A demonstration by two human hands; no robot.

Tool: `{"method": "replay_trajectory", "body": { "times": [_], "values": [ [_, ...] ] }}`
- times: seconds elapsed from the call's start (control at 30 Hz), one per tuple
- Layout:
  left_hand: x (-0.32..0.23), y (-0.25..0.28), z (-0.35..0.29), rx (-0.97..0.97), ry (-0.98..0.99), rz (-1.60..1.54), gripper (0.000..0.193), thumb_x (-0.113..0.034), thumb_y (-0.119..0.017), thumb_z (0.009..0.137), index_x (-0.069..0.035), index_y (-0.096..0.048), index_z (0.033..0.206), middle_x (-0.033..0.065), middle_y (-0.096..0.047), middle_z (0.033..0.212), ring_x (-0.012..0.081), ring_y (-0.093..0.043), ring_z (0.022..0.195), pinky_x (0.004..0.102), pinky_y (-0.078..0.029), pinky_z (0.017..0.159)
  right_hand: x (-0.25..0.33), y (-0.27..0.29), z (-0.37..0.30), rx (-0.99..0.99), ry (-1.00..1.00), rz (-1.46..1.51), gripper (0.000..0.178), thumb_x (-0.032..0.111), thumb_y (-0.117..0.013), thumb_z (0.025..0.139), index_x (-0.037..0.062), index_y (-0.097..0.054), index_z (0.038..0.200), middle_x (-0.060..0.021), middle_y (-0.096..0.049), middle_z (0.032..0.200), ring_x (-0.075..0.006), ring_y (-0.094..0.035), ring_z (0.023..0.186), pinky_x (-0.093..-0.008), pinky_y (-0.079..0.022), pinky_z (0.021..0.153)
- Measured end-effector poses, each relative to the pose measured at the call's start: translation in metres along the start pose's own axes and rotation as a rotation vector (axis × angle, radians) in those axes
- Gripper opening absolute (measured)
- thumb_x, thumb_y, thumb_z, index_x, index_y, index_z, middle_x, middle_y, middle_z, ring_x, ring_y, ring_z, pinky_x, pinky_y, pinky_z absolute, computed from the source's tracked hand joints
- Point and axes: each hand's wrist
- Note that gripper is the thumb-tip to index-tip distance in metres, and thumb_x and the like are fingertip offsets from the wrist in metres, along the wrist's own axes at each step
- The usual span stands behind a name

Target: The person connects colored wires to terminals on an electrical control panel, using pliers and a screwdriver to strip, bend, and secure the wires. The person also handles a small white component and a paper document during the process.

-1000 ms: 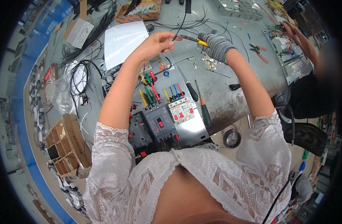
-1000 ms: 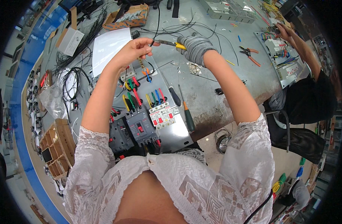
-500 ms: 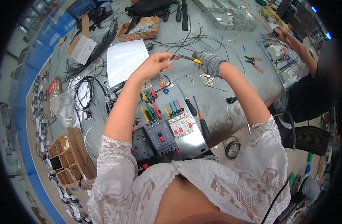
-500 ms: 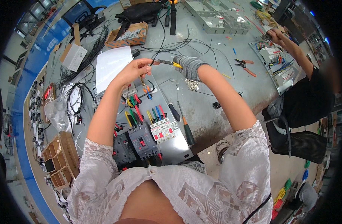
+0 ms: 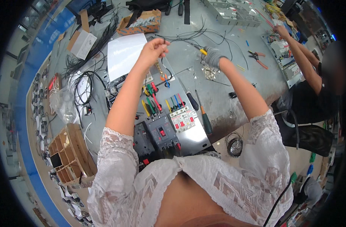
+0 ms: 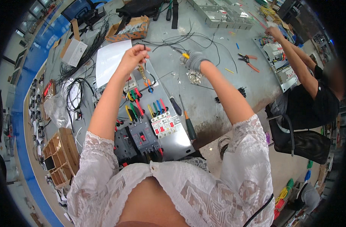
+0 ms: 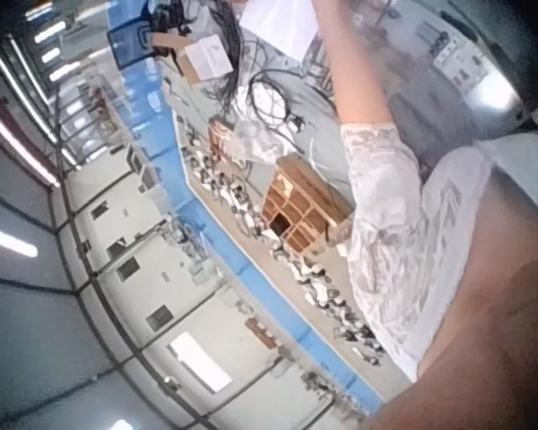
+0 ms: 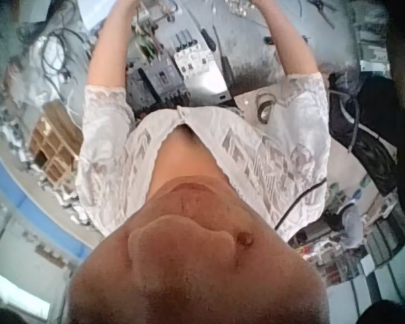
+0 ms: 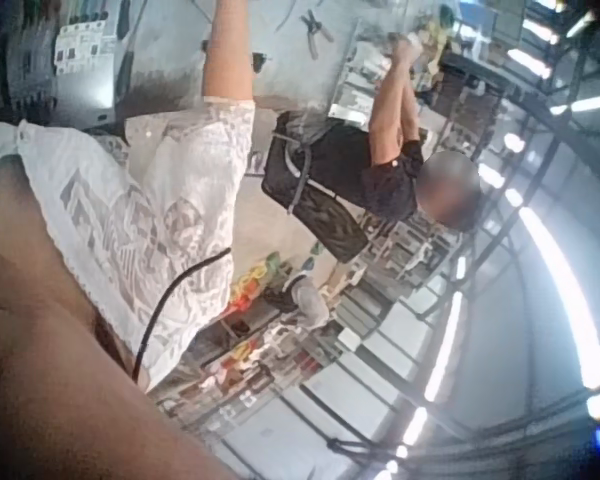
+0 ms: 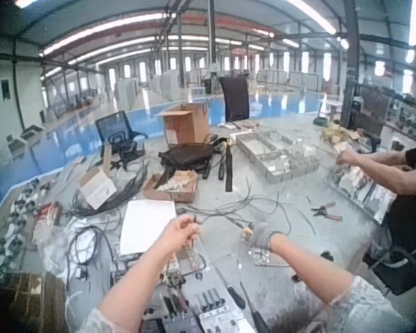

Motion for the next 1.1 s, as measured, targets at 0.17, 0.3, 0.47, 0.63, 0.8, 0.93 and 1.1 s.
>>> {"method": "replay_trajectory", "body": {
  "times": [0.17,0.3,0.47,0.63,0.8,0.93,1.1],
  "values": [
    [0.018,0.013,0.003,-0.303,-0.09,0.054,0.01,-0.012,-0.06,0.09,-0.004,-0.062,0.094,0.0004,-0.064,0.081,0.0068,-0.057,0.071,0.0239,-0.047,0.066,0.022,0.004,0.005,-0.39,-0.007,-0.316,0.055,0.051,-0.065,0.081,0.0062,-0.062,0.112,-0.0151,-0.067,0.104,-0.033,-0.064,0.094,-0.0392,-0.05,0.084],
    [0.015,0.014,0.002,-0.314,-0.089,-0.071,0.008,-0.011,-0.061,0.09,-0.005,-0.063,0.094,0.0001,-0.063,0.082,0.0084,-0.06,0.072,0.0227,-0.048,0.068,0.082,-0.024,0.037,-0.274,0.389,0.498,0.038,0.036,-0.064,0.085,0.0066,-0.064,0.11,-0.015,-0.068,0.102,-0.0293,-0.064,0.094,-0.0378,-0.049,0.086],
    [0.013,0.018,-0.005,-0.323,-0.042,-0.045,0.008,-0.009,-0.066,0.087,-0.004,-0.062,0.091,0.001,-0.063,0.076,0.0078,-0.06,0.07,0.0221,-0.048,0.065,0.12,-0.051,0.048,-0.009,0.567,0.943,0.032,0.026,-0.067,0.086,0.0059,-0.064,0.112,-0.0115,-0.069,0.098,-0.0216,-0.063,0.088,-0.0325,-0.049,0.084],
    [0.029,0.035,-0.008,-0.118,-0.024,0.321,0.009,-0.009,-0.069,0.082,-0.004,-0.064,0.088,0.0038,-0.066,0.077,0.013,-0.062,0.072,0.0267,-0.047,0.065,0.109,-0.028,0.037,0.096,0.435,0.414,0.032,0.029,-0.066,0.087,0.0027,-0.067,0.105,-0.0123,-0.068,0.093,-0.0214,-0.063,0.084,-0.0343,-0.049,0.078],
    [0.022,0.032,-0.021,-0.016,-0.015,1.198,0.013,-0.017,-0.068,0.078,-0.011,-0.072,0.088,0.0075,-0.065,0.092,0.0271,-0.059,0.091,0.0375,-0.045,0.082,0.125,-0.043,0.049,0.07,0.559,-0.606,0.021,0.012,-0.06,0.083,0.0073,-0.072,0.099,-0.0147,-0.069,0.104,-0.0297,-0.068,0.09,-0.0411,-0.053,0.077],
    [0.016,0.018,-0.025,0.094,0.028,1.441,0.02,-0.02,-0.064,0.079,-0.012,-0.074,0.094,0.0076,-0.061,0.106,0.0266,-0.05,0.111,0.04,-0.037,0.096,0.133,-0.054,0.048,0.094,0.398,-0.488,0.023,0.007,-0.062,0.079,0.0053,-0.071,0.101,-0.0163,-0.068,0.107,-0.0332,-0.067,0.094,-0.0427,-0.055,0.078],
    [0.021,0.014,-0.027,0.107,0.05,1.512,0.024,-0.025,-0.07,0.075,-0.016,-0.074,0.097,0.0064,-0.06,0.106,0.0264,-0.05,0.109,0.0397,-0.037,0.094,0.13,-0.056,0.052,0.266,0.456,-0.663,0.022,0.007,-0.066,0.077,0.0043,-0.069,0.098,-0.0174,-0.068,0.103,-0.034,-0.067,0.089,-0.0428,-0.055,0.075]
  ]
}}
Point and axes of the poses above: each hand's wrist, its own z-axis towards the middle knuckle, its own y-axis out of the back of the hand, x = y × z
